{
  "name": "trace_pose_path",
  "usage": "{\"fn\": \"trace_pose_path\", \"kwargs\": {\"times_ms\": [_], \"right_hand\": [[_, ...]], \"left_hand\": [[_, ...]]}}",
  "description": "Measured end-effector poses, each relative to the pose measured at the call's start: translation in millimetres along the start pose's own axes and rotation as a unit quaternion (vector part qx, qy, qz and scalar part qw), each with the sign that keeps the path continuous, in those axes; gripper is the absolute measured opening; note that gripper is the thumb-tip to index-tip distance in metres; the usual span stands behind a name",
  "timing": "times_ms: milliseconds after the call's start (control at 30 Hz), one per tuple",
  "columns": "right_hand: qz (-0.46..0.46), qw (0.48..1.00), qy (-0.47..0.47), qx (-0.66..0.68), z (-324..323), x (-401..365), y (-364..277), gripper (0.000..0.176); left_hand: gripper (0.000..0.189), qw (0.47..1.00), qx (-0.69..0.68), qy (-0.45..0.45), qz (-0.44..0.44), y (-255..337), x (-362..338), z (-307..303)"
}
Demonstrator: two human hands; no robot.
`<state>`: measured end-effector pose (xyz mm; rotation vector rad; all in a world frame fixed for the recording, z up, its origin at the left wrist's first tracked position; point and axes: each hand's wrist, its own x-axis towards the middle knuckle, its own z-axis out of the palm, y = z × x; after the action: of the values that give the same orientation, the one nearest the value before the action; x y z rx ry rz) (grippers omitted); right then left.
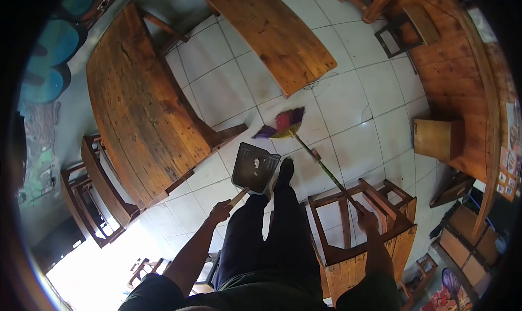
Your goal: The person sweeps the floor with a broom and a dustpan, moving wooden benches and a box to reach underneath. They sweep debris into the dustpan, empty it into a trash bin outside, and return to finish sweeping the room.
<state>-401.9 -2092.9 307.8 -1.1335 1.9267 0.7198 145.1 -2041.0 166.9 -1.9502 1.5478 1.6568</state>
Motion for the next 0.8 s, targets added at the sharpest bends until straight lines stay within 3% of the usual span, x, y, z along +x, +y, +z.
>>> {"fn": "trace_pose_path", "kwargs": {"times_ms": [33, 67, 100, 133, 167, 200, 233, 300, 367, 433, 533, 567, 667, 800], "right_hand": [[-0.024, 0.996, 0.027, 0.076, 3.1, -7.9, 9.4, 0.032], [-0.015, 0.996, 0.032, 0.084, 8.3, -14.7, 13.7, 0.032], [-0.043, 0.989, 0.074, 0.120, 16.5, -20.5, 15.8, 0.032], [-0.069, 0.979, 0.117, 0.154, 26.0, -25.4, 19.4, 0.032], [-0.055, 0.978, 0.122, 0.161, 38.8, -24.0, 23.1, 0.032], [-0.044, 0.973, 0.138, 0.180, 53.8, -19.1, 23.2, 0.033], [-0.029, 0.967, 0.152, 0.201, 67.8, -21.4, 24.3, 0.034], [0.025, 0.964, 0.127, 0.233, 76.0, -27.9, 1.2, 0.034], [0.065, 0.941, 0.199, 0.267, 112.1, -24.3, -18.4, 0.032], [0.075, 0.928, 0.214, 0.297, 138.2, -37.5, -49.0, 0.035], [0.162, 0.876, 0.198, 0.409, 206.4, -46.9, -77.8, 0.038], [0.205, 0.838, 0.190, 0.468, 223.0, -52.8, -90.4, 0.039], [0.313, 0.794, 0.140, 0.501, 236.7, -76.5, -134.0, 0.040], [0.360, 0.756, 0.026, 0.545, 299.2, -69.1, -172.6, 0.037]], "left_hand": [[0.041, 1.000, 0.005, -0.006, 0.000, -2.9, 2.7, 1.9], [0.041, 0.980, 0.114, 0.088, 0.137, -24.2, 13.0, 12.1], [0.041, 0.921, 0.213, 0.178, 0.272, -34.0, 22.5, 16.7], [0.042, 0.945, 0.229, 0.092, 0.216, -13.7, 17.2, 1.6], [0.042, 0.941, 0.233, 0.083, 0.229, 7.8, 13.0, -11.3], [0.043, 0.995, 0.085, 0.027, 0.043, 41.8, 6.6, -27.7], [0.044, 0.986, -0.059, -0.034, -0.153, 60.4, 5.5, -36.0], [0.044, 0.989, -0.025, -0.047, -0.138, 62.4, 10.1, -39.8], [0.043, 0.985, -0.045, -0.070, -0.153, 69.6, 8.7, -49.9], [0.045, 0.984, -0.037, -0.086, -0.150, 64.4, 10.8, -57.4], [0.046, 0.987, -0.024, -0.121, -0.107, 45.4, 11.9, -72.7], [0.046, 0.987, -0.014, -0.126, -0.101, 44.8, 6.2, -81.0], [0.046, 0.984, 0.047, -0.154, -0.075, 44.0, 4.6, -100.8], [0.046, 0.967, 0.168, -0.183, -0.060, 49.5, -2.9, -114.4]]}}
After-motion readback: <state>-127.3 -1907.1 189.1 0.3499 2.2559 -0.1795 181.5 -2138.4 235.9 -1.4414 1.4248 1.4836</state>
